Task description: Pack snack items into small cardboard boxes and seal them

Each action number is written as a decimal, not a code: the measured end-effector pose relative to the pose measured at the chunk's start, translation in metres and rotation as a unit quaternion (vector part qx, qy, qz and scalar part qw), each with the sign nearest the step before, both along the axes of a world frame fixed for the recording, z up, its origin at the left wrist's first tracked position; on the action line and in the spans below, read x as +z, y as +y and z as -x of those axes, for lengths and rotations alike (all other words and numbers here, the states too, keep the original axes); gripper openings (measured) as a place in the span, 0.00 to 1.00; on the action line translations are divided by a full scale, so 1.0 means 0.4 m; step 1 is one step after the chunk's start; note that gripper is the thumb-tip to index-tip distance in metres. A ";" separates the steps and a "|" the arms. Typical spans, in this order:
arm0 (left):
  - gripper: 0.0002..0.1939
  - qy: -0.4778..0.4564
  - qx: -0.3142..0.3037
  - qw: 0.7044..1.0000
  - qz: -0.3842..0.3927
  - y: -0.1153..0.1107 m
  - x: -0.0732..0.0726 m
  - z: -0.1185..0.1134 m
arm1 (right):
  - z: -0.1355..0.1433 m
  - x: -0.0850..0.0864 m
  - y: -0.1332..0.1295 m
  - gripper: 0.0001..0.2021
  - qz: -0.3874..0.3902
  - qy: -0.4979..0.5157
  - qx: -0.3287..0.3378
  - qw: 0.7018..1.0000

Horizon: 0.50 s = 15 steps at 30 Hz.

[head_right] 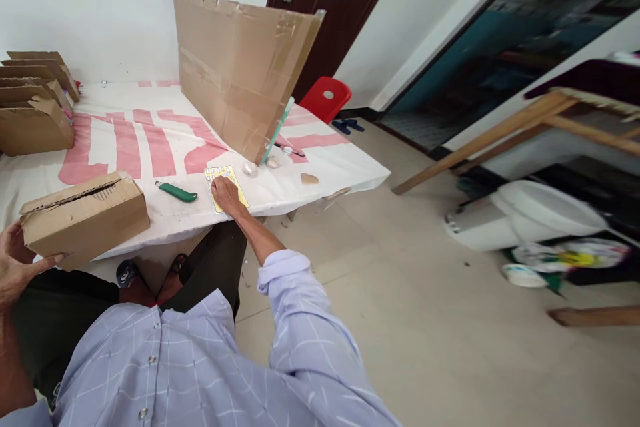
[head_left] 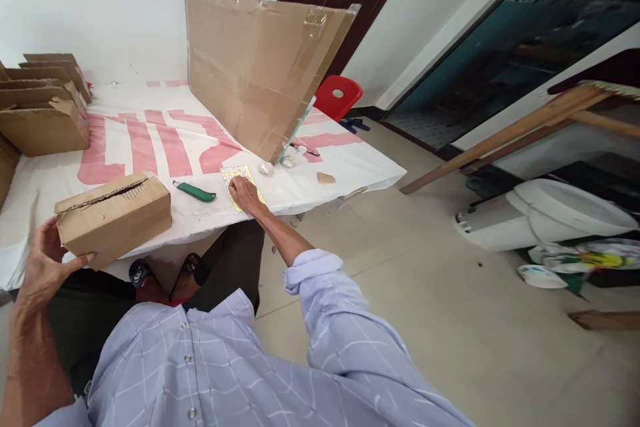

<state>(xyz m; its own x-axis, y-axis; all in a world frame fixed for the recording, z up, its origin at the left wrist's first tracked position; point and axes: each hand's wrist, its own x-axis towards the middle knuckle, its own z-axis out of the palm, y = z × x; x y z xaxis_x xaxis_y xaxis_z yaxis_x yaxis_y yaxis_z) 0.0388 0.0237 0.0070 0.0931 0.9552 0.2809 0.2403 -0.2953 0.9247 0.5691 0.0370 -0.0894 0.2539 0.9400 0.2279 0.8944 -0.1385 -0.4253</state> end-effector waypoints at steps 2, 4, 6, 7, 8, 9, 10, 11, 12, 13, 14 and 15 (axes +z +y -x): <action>0.65 0.001 0.005 1.000 0.001 -0.001 0.002 -0.003 | 0.003 -0.007 0.004 0.10 -0.003 -0.009 -0.003 1.000; 0.65 0.003 0.005 1.000 -0.001 -0.002 0.002 -0.005 | 0.004 -0.012 0.006 0.10 -0.007 -0.017 -0.001 1.000; 0.65 0.006 0.003 1.000 -0.002 -0.003 0.002 -0.006 | 0.005 -0.016 0.008 0.11 -0.011 -0.025 0.001 1.000; 0.65 0.007 0.003 1.000 0.000 -0.003 0.002 -0.005 | 0.005 -0.017 0.009 0.11 -0.013 -0.028 0.002 1.000; 0.65 0.007 0.006 1.000 0.004 -0.003 0.002 -0.005 | 0.005 -0.019 0.010 0.11 -0.014 -0.031 0.002 0.999; 0.65 0.007 0.008 1.000 0.009 -0.003 0.003 -0.005 | 0.005 -0.020 0.010 0.12 -0.015 -0.034 0.003 0.999; 0.65 0.007 0.008 1.000 0.014 -0.003 0.003 -0.004 | 0.005 -0.021 0.009 0.12 -0.015 -0.037 0.003 0.999; 0.65 0.008 0.006 1.000 0.017 -0.003 0.003 -0.004 | 0.004 -0.022 0.009 0.12 -0.015 -0.040 0.004 0.999; 0.65 0.009 0.002 1.000 0.017 -0.003 0.004 -0.003 | 0.004 -0.023 0.007 0.11 -0.015 -0.043 0.006 0.999; 0.65 0.008 -0.003 1.000 0.015 -0.003 0.004 -0.003 | 0.004 -0.024 0.004 0.11 -0.015 -0.046 0.008 0.999; 0.65 0.007 -0.008 1.000 0.012 -0.004 0.005 -0.003 | 0.004 -0.025 0.000 0.11 -0.016 -0.050 0.012 0.999; 0.64 0.006 -0.014 1.000 0.008 -0.005 0.005 -0.003 | 0.005 -0.025 -0.004 0.11 -0.017 -0.052 0.017 0.998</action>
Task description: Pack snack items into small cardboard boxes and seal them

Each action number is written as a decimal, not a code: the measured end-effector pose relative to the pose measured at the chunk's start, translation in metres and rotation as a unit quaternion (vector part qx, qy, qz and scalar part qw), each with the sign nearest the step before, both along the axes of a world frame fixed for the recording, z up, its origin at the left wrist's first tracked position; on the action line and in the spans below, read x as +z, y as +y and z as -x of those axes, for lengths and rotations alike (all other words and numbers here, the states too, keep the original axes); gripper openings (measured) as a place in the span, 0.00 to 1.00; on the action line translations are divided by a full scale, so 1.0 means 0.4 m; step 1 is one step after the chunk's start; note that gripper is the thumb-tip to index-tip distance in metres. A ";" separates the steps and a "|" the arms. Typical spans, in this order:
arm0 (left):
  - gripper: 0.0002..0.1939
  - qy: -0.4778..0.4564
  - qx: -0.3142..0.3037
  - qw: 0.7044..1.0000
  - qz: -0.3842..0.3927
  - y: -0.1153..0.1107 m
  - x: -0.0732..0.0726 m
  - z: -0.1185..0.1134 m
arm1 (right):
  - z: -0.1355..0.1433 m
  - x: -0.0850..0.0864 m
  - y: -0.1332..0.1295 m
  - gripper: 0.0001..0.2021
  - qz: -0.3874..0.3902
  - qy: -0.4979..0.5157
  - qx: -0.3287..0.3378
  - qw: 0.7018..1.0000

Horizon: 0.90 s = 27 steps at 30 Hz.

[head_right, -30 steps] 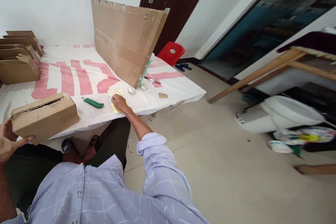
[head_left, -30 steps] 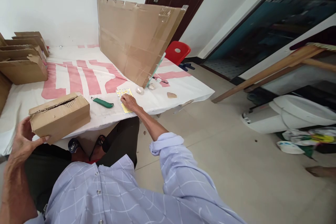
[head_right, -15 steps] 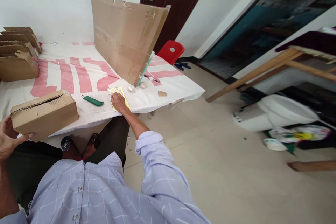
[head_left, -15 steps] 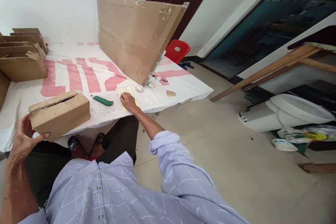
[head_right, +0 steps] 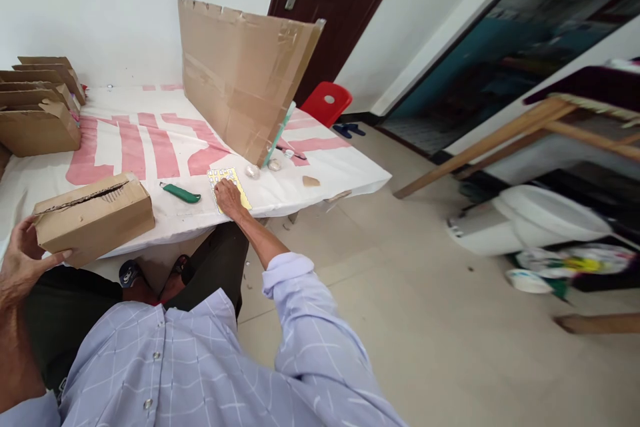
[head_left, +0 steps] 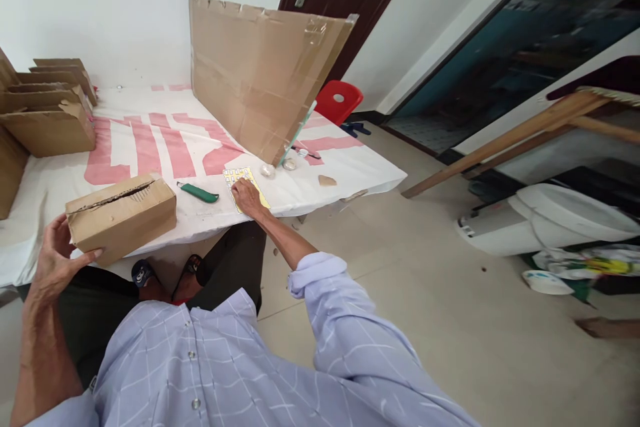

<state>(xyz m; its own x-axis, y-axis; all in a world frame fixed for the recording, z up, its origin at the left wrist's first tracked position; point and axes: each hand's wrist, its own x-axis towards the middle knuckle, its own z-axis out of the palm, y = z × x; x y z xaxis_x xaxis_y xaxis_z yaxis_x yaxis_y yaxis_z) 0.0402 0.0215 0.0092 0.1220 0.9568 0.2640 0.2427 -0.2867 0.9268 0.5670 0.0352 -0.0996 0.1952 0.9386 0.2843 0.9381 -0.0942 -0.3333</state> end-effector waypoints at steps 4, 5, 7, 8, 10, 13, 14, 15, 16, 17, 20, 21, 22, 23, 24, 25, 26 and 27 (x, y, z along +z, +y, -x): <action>0.61 -0.016 -0.018 1.000 -0.012 -0.009 0.003 -0.002 | 0.012 -0.003 -0.029 0.12 -0.009 -0.008 0.019 1.000; 0.60 -0.021 -0.022 0.999 -0.014 -0.010 0.002 -0.002 | 0.016 -0.003 -0.037 0.12 -0.012 -0.008 0.023 1.000; 0.59 -0.033 -0.027 0.999 -0.015 -0.010 -0.001 0.000 | 0.021 -0.002 -0.052 0.13 -0.017 -0.009 0.029 0.999; 0.59 -0.039 -0.027 0.999 -0.015 -0.010 -0.004 0.002 | 0.023 -0.001 -0.058 0.14 -0.021 -0.009 0.030 0.999; 0.59 -0.048 -0.024 0.998 -0.017 -0.007 -0.011 0.006 | 0.031 0.007 -0.068 0.15 -0.029 -0.008 0.029 0.999; 0.56 -0.049 -0.027 0.998 -0.015 0.000 -0.021 0.012 | 0.072 0.030 -0.073 0.19 -0.058 0.004 0.021 0.998; 0.55 -0.051 -0.030 0.998 -0.011 0.003 -0.024 0.016 | 0.101 0.040 -0.075 0.20 -0.082 0.022 0.030 0.996; 0.55 -0.058 -0.034 0.998 -0.008 0.007 -0.027 0.021 | 0.138 0.052 -0.077 0.20 -0.112 0.049 0.049 0.991; 0.54 -0.069 -0.036 0.997 -0.006 0.012 -0.031 0.028 | 0.182 0.064 -0.080 0.20 -0.148 0.086 0.079 0.982; 0.54 -0.087 -0.034 0.996 -0.006 0.017 -0.035 0.038 | 0.232 0.077 -0.086 0.19 -0.180 0.124 0.117 0.969; 0.53 -0.157 -0.005 0.988 -0.012 0.028 -0.046 0.086 | 0.392 0.117 -0.114 0.19 -0.232 0.202 0.227 0.924; 0.53 -0.182 0.005 0.983 -0.008 0.028 -0.049 0.105 | 0.439 0.129 -0.126 0.18 -0.245 0.221 0.243 0.912; 0.52 -0.206 0.011 0.979 0.001 0.026 -0.052 0.125 | 0.480 0.141 -0.138 0.18 -0.258 0.237 0.253 0.902; 0.51 -0.226 0.011 0.974 0.013 0.023 -0.053 0.144 | 0.515 0.151 -0.151 0.18 -0.270 0.252 0.260 0.892; 0.50 -0.243 0.008 0.970 0.026 0.018 -0.055 0.160 | 0.542 0.159 -0.163 0.17 -0.279 0.265 0.264 0.885; 0.49 -0.255 0.005 0.966 0.036 0.013 -0.057 0.172 | 0.564 0.165 -0.174 0.17 -0.284 0.276 0.269 0.878; 0.48 -0.260 0.005 0.965 0.042 0.008 -0.059 0.181 | 0.580 0.169 -0.183 0.17 -0.287 0.284 0.276 0.872; 0.48 -0.261 0.006 0.964 0.042 0.005 -0.061 0.187 | 0.594 0.173 -0.190 0.16 -0.287 0.291 0.283 0.868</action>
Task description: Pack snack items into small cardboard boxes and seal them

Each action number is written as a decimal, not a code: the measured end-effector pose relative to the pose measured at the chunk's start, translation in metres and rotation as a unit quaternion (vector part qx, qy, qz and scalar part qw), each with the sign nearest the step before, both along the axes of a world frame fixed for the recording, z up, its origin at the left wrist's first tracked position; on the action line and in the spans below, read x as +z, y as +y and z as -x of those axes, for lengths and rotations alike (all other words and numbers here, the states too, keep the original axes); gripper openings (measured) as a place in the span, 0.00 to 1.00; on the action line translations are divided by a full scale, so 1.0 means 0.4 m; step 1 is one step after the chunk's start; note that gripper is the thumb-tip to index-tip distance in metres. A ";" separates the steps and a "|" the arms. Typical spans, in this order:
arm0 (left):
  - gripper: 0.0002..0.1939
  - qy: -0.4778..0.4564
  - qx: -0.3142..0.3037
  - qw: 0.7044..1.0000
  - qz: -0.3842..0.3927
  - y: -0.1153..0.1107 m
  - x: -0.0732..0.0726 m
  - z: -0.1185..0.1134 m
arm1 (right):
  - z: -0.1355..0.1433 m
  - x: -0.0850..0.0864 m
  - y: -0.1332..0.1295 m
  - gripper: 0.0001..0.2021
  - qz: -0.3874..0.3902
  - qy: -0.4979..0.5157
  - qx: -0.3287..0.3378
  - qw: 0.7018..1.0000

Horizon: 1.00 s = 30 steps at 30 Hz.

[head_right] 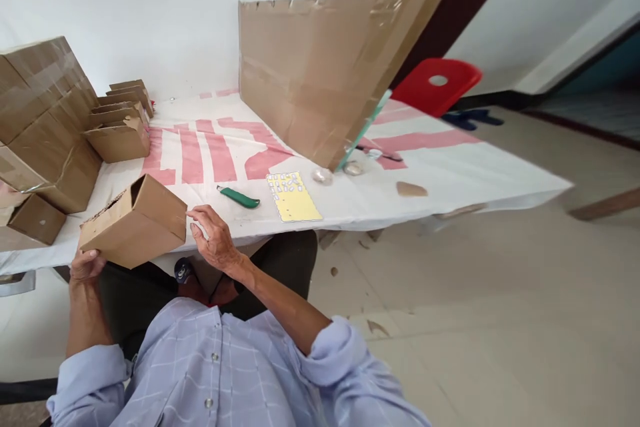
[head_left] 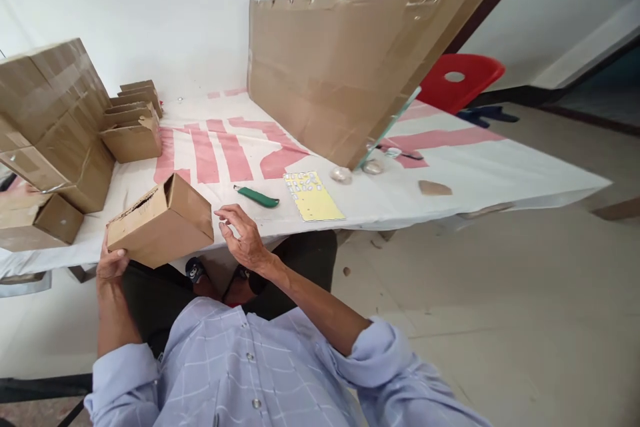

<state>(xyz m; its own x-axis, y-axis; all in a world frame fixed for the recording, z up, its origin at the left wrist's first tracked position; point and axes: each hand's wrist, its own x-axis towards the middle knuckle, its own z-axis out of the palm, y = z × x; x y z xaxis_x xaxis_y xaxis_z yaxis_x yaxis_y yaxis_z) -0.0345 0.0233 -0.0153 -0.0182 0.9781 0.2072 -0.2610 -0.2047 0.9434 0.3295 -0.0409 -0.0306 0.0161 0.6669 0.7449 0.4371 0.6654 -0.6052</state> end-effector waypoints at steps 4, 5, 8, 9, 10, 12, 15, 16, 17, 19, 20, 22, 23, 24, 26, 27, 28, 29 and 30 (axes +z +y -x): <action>0.50 0.021 0.009 1.000 -0.010 -0.005 -0.009 0.003 | 0.032 0.005 -0.015 0.16 -0.001 0.008 0.027 1.000; 0.51 0.026 0.008 1.000 -0.010 -0.005 -0.008 0.002 | 0.035 0.004 -0.015 0.16 0.002 0.011 0.031 0.999; 0.52 0.043 0.005 0.999 0.000 -0.005 0.005 -0.006 | 0.026 -0.012 -0.010 0.15 0.032 0.034 0.032 0.998; 0.52 0.056 0.004 0.998 0.002 -0.006 0.012 -0.012 | 0.017 -0.021 -0.007 0.15 0.051 0.045 0.031 0.997; 0.53 0.076 -0.001 0.997 0.000 -0.008 0.021 -0.020 | 0.004 -0.032 -0.003 0.14 0.075 0.056 0.029 0.995; 0.53 0.129 -0.030 0.991 -0.012 -0.012 0.042 -0.045 | -0.028 -0.053 0.006 0.14 0.126 0.073 0.028 0.989; 0.49 0.194 -0.099 0.975 -0.035 -0.021 0.071 -0.092 | -0.077 -0.076 0.016 0.16 0.195 0.078 0.036 0.977; 0.47 0.207 -0.113 0.971 -0.044 -0.025 0.078 -0.107 | -0.090 -0.079 0.017 0.16 0.211 0.076 0.037 0.974; 0.45 0.219 -0.121 0.967 -0.054 -0.029 0.084 -0.120 | -0.101 -0.080 0.018 0.17 0.222 0.074 0.037 0.971; 0.42 0.246 -0.119 0.959 -0.072 -0.038 0.092 -0.138 | -0.114 -0.072 0.018 0.17 0.229 0.073 0.031 0.970; 0.42 0.259 -0.114 0.956 -0.079 -0.042 0.095 -0.144 | -0.118 -0.065 0.018 0.18 0.225 0.074 0.026 0.971; 0.41 0.284 -0.104 0.949 -0.087 -0.052 0.097 -0.150 | -0.122 -0.044 0.018 0.18 0.207 0.078 0.014 0.975; 0.41 0.295 -0.100 0.946 -0.089 -0.057 0.098 -0.151 | -0.122 -0.031 0.018 0.18 0.195 0.079 0.008 0.978; 0.41 0.303 -0.098 0.943 -0.092 -0.062 0.098 -0.151 | -0.123 -0.019 0.017 0.18 0.182 0.078 0.002 0.980; 0.41 0.314 -0.097 0.940 -0.094 -0.071 0.100 -0.150 | -0.124 0.003 0.016 0.19 0.161 0.072 -0.006 0.984; 0.42 0.315 -0.098 0.939 -0.094 -0.075 0.101 -0.150 | -0.124 0.012 0.015 0.19 0.152 0.069 -0.008 0.986; 0.43 0.314 -0.098 0.940 -0.093 -0.078 0.101 -0.150 | -0.125 0.019 0.014 0.20 0.146 0.064 -0.009 0.987; 0.43 0.311 -0.098 0.941 -0.091 -0.081 0.101 -0.150 | -0.125 0.024 0.012 0.20 0.142 0.058 -0.009 0.988; 0.43 0.308 -0.098 0.942 -0.089 -0.084 0.101 -0.150 | -0.126 0.027 0.011 0.20 0.140 0.050 -0.008 0.989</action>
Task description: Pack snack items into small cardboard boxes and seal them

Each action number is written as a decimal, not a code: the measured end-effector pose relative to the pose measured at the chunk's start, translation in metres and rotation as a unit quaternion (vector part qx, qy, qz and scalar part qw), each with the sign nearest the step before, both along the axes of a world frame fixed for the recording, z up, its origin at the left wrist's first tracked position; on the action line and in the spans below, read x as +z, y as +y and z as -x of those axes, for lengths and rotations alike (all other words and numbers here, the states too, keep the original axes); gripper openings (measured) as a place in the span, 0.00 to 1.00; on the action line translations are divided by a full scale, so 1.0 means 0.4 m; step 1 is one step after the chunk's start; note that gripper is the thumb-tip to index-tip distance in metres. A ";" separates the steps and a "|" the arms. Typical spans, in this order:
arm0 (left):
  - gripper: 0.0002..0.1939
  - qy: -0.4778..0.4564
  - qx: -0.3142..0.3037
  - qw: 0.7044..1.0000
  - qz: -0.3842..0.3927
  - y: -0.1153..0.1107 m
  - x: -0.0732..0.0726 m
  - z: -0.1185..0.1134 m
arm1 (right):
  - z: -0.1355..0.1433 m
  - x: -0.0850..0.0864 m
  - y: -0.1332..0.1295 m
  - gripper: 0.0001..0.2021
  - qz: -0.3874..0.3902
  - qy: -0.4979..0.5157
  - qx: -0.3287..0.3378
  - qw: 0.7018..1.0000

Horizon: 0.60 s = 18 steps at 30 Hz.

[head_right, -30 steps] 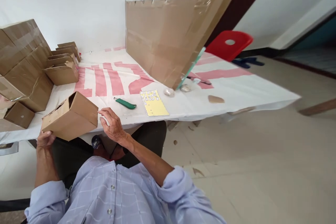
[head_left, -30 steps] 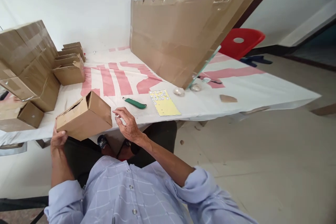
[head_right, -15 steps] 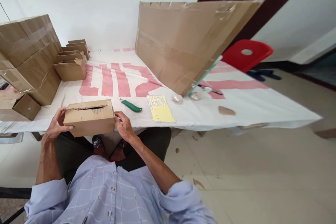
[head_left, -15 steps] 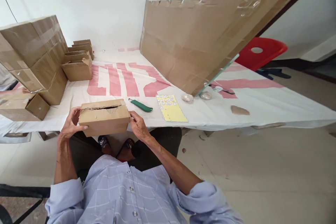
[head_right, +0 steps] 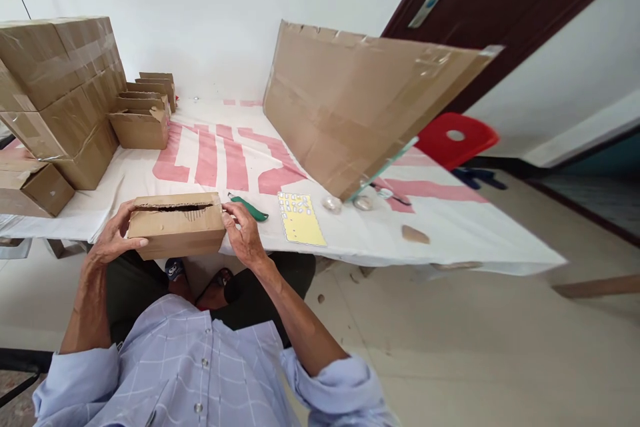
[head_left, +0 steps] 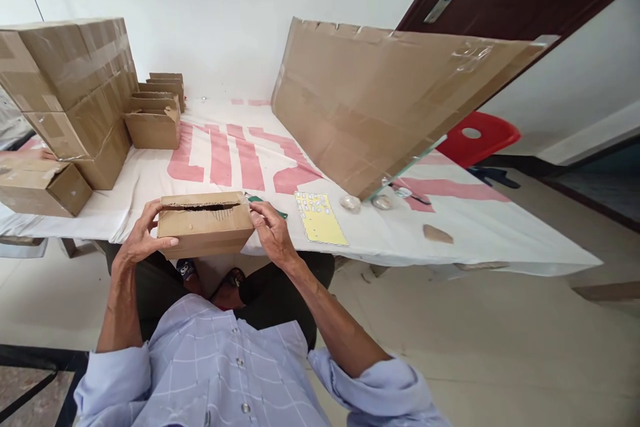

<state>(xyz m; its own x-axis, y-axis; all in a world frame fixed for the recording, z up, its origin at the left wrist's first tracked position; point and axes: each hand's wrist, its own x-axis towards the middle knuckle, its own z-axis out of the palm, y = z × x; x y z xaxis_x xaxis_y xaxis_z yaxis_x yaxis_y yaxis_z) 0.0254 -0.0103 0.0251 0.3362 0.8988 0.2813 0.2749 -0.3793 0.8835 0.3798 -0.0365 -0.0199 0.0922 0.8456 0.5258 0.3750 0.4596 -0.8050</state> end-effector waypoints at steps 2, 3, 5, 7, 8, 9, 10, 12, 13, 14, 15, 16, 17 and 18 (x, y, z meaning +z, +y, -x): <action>0.40 -0.004 0.005 1.000 0.004 -0.004 -0.002 0.000 | -0.001 0.002 -0.002 0.20 -0.003 -0.022 0.008 1.000; 0.38 -0.004 0.008 1.000 0.004 -0.006 -0.005 0.000 | 0.000 0.002 -0.004 0.19 -0.005 -0.034 0.012 0.999; 0.36 -0.001 0.015 1.000 0.004 -0.009 -0.010 0.000 | 0.001 0.001 -0.006 0.18 -0.012 -0.052 0.016 0.998; 0.35 0.000 0.022 1.000 -0.002 -0.012 -0.017 0.001 | 0.003 0.000 -0.008 0.17 -0.022 -0.058 0.017 0.998; 0.36 -0.002 0.026 1.000 -0.007 -0.014 -0.019 0.002 | 0.005 0.000 -0.008 0.16 -0.027 -0.059 0.020 0.998; 0.36 -0.003 0.031 0.999 -0.013 -0.015 -0.021 0.003 | 0.006 0.000 -0.008 0.15 -0.032 -0.060 0.025 0.997; 0.37 -0.004 0.036 0.999 -0.021 -0.016 -0.022 0.005 | 0.006 0.000 -0.006 0.15 -0.038 -0.061 0.032 0.997; 0.39 -0.010 0.043 0.998 -0.038 -0.018 -0.021 0.010 | -0.002 -0.001 0.005 0.15 -0.050 -0.070 0.043 0.995; 0.40 -0.014 0.047 0.998 -0.045 -0.019 -0.021 0.014 | -0.010 -0.002 0.014 0.15 -0.056 -0.077 0.042 0.995; 0.40 -0.017 0.050 0.997 -0.052 -0.020 -0.020 0.018 | -0.022 -0.003 0.027 0.16 -0.060 -0.090 0.035 0.994; 0.41 -0.017 0.055 0.997 -0.056 -0.022 -0.019 0.022 | -0.037 -0.006 0.042 0.16 -0.059 -0.108 0.019 0.992; 0.41 -0.015 0.061 0.996 -0.060 -0.023 -0.019 0.027 | -0.054 -0.009 0.060 0.16 -0.050 -0.134 -0.004 0.990; 0.42 -0.012 0.066 0.996 -0.064 -0.025 -0.019 0.032 | -0.073 -0.013 0.078 0.15 -0.029 -0.171 -0.033 0.984; 0.42 -0.008 0.069 0.995 -0.067 -0.026 -0.019 0.035 | -0.091 -0.018 0.096 0.14 0.008 -0.217 -0.063 0.974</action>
